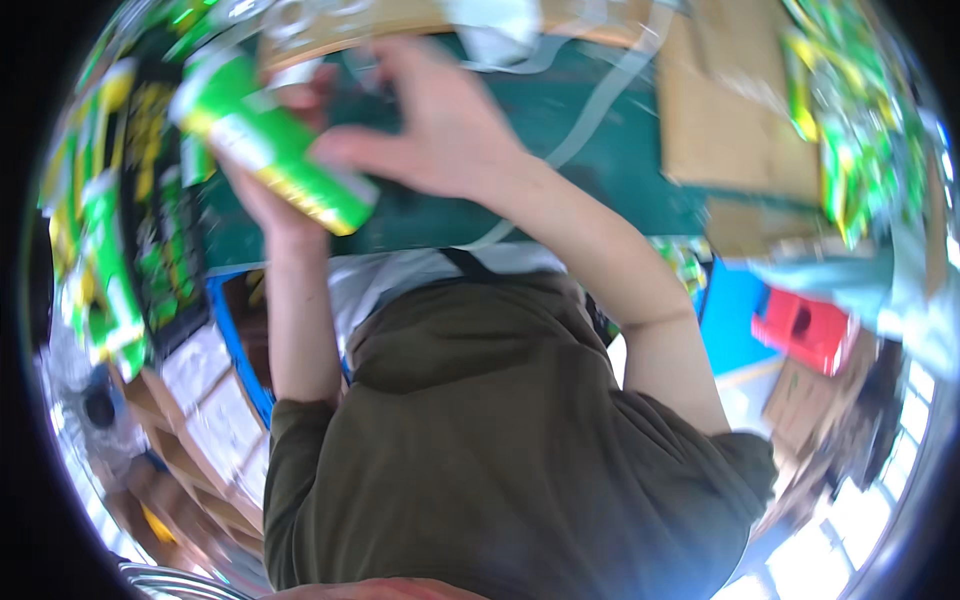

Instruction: Assembling or inspecting solar-powered flashlights on a production line.

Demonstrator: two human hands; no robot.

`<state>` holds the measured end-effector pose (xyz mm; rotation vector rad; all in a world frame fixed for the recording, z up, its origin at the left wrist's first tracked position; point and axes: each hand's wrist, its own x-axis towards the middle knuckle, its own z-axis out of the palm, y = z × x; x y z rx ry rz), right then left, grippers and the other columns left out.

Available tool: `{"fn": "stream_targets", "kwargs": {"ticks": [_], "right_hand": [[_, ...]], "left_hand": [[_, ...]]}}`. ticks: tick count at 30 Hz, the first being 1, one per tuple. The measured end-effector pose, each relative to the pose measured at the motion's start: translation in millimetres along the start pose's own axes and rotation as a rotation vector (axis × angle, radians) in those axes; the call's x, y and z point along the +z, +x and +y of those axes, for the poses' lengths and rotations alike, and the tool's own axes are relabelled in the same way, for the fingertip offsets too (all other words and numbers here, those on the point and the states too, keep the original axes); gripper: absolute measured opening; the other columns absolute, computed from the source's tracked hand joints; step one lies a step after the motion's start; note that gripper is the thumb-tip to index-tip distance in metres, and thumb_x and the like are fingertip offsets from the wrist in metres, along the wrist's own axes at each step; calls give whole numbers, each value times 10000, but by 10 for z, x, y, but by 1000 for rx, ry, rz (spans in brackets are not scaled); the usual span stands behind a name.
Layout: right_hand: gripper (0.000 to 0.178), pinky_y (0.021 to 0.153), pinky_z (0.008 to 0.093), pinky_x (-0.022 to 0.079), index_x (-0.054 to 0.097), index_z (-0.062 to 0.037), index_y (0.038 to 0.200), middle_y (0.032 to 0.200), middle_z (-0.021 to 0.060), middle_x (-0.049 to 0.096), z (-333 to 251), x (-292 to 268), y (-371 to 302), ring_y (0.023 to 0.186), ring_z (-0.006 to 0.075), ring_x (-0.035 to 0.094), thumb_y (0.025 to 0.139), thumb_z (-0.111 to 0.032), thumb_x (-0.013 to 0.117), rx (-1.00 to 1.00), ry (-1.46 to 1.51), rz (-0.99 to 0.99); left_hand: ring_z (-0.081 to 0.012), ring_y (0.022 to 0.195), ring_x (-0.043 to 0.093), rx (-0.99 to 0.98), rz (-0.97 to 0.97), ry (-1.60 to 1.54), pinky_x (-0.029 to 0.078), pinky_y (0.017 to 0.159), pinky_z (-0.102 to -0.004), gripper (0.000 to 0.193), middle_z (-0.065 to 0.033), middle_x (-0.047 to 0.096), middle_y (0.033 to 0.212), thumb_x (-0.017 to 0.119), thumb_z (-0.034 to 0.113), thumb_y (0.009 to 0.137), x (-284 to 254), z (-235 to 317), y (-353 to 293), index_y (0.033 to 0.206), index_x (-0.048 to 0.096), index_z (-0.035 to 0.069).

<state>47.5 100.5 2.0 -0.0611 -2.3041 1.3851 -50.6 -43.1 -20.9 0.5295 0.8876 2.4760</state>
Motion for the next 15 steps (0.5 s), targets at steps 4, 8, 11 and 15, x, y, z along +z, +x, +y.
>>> {"fn": "stream_targets", "kwargs": {"ticks": [4,8,11,15], "right_hand": [[695,543,243,408,544,24,1222,808,51,623,-420,-588,-306,603,81,498,727,-386,808,317,46,-344],[680,779,316,533,552,65,1210,1030,178,657,-229,-1613,-1419,843,219,659,689,-342,710,579,275,-45],[705,619,245,466,498,43,1245,988,148,613,24,-1912,-2633,748,152,587,789,-476,640,512,258,887],[415,428,240,289,565,-34,1011,718,105,591,631,-2000,-3915,476,105,402,916,-435,521,960,4,1280]], "left_hand": [[-320,1162,533,-37,-6,398,322,1078,-437,868,-214,610,1124,140,715,920,637,-147,-9,1348,374,-3],[-281,1118,567,-40,-367,555,353,1051,-403,628,-202,616,1119,265,476,1022,677,-548,-130,1270,477,-60],[-258,1039,597,-21,-578,684,419,968,-381,503,-169,639,1060,309,353,1028,491,-573,-279,1177,562,-56],[-244,979,606,-34,-582,962,432,929,-363,418,-164,642,1006,385,307,1024,181,-279,-470,1109,578,-54]]}}
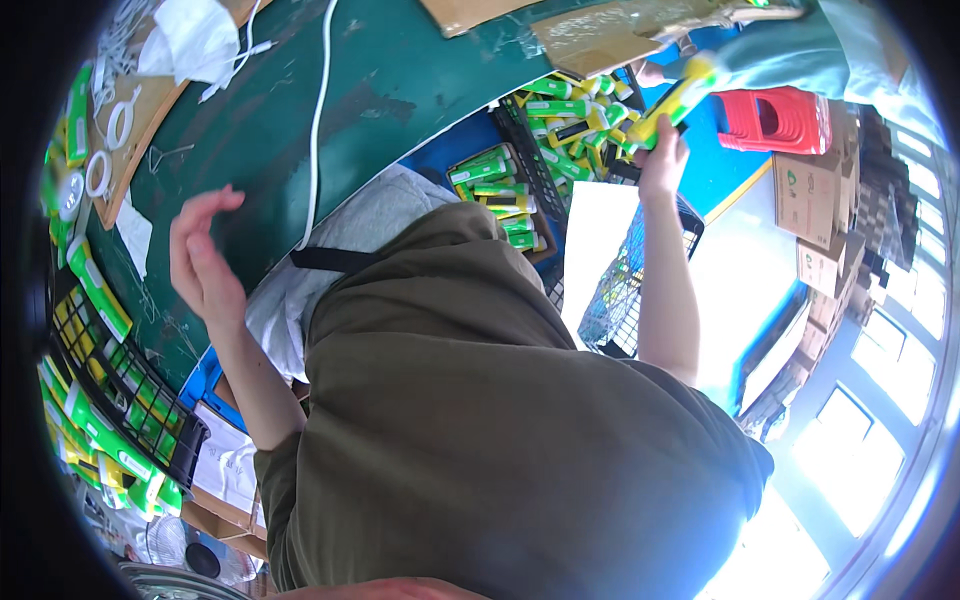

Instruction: Assembling or inspecting solar-powered flashlights on a production line.

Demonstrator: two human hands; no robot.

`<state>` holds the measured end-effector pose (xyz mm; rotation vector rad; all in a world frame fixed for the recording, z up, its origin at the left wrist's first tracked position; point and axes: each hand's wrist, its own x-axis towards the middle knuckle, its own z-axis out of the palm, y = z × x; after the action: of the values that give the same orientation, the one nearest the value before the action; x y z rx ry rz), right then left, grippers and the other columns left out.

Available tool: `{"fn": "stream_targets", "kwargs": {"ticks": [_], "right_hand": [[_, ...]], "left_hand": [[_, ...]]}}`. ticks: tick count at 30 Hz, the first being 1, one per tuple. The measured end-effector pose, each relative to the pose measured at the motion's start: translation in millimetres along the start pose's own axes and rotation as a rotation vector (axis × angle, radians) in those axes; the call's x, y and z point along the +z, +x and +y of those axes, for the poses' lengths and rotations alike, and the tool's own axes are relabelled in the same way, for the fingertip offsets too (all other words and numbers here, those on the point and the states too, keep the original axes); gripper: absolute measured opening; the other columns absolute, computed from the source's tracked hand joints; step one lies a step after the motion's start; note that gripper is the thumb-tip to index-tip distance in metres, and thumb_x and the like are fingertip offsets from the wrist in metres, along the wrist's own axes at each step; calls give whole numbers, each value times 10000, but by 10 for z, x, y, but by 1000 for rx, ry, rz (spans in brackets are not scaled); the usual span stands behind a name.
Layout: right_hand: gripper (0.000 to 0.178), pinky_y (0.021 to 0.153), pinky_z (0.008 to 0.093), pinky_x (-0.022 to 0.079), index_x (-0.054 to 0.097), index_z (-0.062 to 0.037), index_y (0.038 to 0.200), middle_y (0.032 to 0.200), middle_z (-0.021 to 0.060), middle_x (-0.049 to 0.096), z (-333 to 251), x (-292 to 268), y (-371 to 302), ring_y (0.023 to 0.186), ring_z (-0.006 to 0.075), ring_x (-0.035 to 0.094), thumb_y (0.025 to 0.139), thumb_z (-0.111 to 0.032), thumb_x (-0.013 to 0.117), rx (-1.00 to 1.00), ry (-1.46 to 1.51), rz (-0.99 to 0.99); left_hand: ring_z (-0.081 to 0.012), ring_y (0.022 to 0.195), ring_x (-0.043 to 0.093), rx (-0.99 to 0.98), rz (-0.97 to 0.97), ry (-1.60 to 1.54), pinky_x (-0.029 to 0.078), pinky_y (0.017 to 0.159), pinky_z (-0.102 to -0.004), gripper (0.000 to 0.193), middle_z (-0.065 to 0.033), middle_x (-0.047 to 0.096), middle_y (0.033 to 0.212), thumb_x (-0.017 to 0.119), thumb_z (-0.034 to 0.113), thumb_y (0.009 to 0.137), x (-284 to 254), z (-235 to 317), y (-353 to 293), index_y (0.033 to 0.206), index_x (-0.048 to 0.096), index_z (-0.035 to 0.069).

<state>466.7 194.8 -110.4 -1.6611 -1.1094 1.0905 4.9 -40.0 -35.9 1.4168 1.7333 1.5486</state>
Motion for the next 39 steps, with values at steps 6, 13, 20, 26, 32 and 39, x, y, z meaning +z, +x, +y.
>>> {"fn": "stream_targets", "kwargs": {"ticks": [6,13,20,26,32,39], "right_hand": [[432,373,242,223,537,-101,943,617,67,539,957,-130,142,391,90,341,875,-526,579,562,14,95],[499,352,240,223,527,-112,973,693,92,563,1805,160,749,365,101,284,837,-586,609,865,-136,-72],[577,340,258,241,536,-71,1100,944,179,646,2017,434,1158,363,107,283,849,-583,628,797,-16,82],[328,406,279,307,615,-53,1053,871,94,711,2057,903,727,427,121,392,867,-323,628,557,-243,-239],[296,712,335,492,633,-20,1029,845,92,677,1842,1197,-39,781,157,634,885,-278,650,-1,-656,-682],[167,501,384,445,614,-55,792,658,123,584,-169,1298,-928,542,308,567,673,-67,730,-1081,-252,-1005]], "left_hand": [[-244,917,611,-91,192,-100,456,940,-409,388,-175,629,961,366,280,1032,-266,-201,-409,1071,555,-56],[-218,846,598,-190,256,-30,465,929,-417,368,-147,605,921,333,244,1041,-233,-176,-367,1073,549,-52],[-182,789,566,-225,334,34,473,850,-349,352,-123,606,890,355,242,1038,-193,-136,-300,1054,568,-38],[-133,755,539,-257,333,189,431,722,-259,326,-107,609,876,382,222,1033,-172,-165,-224,1027,583,-34],[-124,749,616,-410,386,258,489,692,-255,214,-89,668,858,553,192,972,-22,37,-111,994,627,-8],[-95,765,571,-388,348,-169,462,699,-229,152,-67,635,861,531,125,978,-83,112,-168,1006,596,-9]]}}
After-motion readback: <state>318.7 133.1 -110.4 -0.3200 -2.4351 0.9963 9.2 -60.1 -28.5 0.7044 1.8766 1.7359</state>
